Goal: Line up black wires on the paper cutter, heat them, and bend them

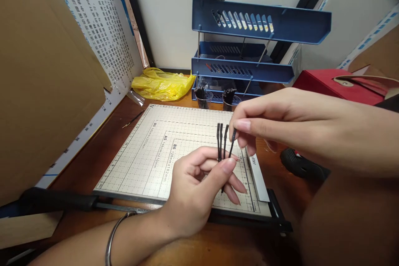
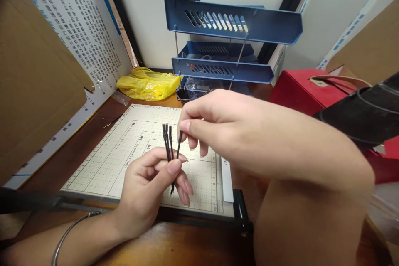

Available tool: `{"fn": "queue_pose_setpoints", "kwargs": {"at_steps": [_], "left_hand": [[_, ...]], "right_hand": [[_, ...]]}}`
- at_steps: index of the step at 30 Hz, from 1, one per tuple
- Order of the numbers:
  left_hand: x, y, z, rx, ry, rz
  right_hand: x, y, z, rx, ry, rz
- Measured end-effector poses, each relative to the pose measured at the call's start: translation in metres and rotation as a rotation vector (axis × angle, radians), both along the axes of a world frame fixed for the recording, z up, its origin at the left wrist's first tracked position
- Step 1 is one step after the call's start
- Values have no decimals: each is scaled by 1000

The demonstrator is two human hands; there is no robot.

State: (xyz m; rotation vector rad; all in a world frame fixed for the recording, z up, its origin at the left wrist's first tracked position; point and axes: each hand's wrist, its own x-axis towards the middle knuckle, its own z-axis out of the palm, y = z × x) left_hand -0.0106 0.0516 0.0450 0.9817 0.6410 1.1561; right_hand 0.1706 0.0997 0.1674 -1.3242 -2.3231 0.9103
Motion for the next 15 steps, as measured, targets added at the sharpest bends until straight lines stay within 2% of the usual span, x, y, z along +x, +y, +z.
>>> {"fn": "queue_pose_setpoints", "kwargs": {"at_steps": [3,9,15], "left_hand": [[0,0,1,-9,23,3],[0,-1,1,5,24,6],[1,-2,-1,0,19,-9]], "right_hand": [[0,-1,0,10,-12,4],[-3,2,0,-148,-87,82],[-7,2,-3,-195,-81,69]]}}
